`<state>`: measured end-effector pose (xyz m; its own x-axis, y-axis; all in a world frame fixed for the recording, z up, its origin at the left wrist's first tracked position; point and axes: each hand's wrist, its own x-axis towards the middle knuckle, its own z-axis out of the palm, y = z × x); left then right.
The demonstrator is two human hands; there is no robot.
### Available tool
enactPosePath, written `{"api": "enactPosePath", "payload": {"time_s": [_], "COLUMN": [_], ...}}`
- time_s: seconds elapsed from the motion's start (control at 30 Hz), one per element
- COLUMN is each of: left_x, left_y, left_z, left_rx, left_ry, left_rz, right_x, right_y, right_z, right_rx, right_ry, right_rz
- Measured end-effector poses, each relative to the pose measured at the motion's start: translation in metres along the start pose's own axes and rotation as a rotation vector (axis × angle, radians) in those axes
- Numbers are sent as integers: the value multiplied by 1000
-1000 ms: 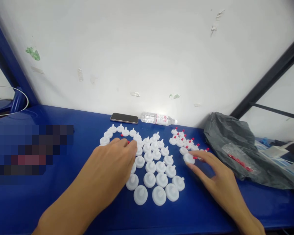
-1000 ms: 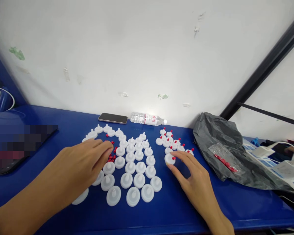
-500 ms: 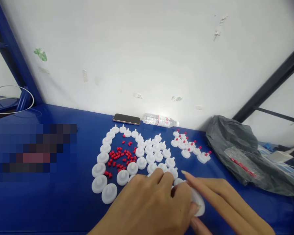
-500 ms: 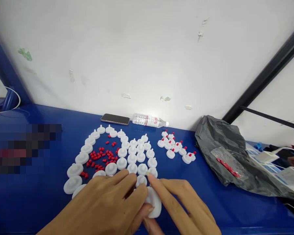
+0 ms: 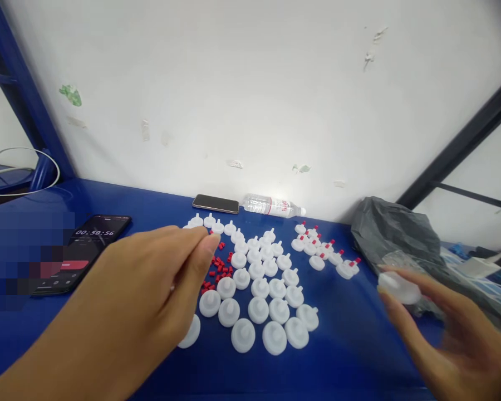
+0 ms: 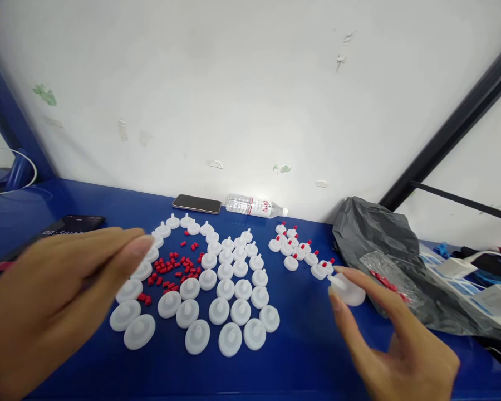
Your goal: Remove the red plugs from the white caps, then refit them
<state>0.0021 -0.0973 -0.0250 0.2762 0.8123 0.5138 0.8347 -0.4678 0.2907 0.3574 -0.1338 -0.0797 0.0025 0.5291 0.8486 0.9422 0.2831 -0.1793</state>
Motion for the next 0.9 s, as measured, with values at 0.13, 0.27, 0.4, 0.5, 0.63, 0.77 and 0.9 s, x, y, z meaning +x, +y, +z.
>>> {"api": "enactPosePath", "payload": {"time_s": [0.13,0.27,0.4,0.5,0.63,0.77,0.9], "left_x": [16,17,15,17,21,23,22], "left_y": [-9,-14,-20,-21,-18,-17,-17], "left_z": [31,55,51,46,44,43,41], "left_rx": [249,366,396,404,376,343,321], "left_ry": [-209,-336,-270,-196,-141,-102,-110], "left_rz": [-57,12,52,63,50,32,29], "right_x": [-3,-4,9,34,74,106,123], "right_y": [-10,-12,-19,-30,-38,-39,-41], "right_z": [14,24,38,56,87,124,163], "right_rx": [76,115,143,192,251,250,264], "right_ry": [-123,-220,-249,-238,-430,-612,-699], "right_rz": [-44,-60,-146,-218,-257,-289,-296]}}
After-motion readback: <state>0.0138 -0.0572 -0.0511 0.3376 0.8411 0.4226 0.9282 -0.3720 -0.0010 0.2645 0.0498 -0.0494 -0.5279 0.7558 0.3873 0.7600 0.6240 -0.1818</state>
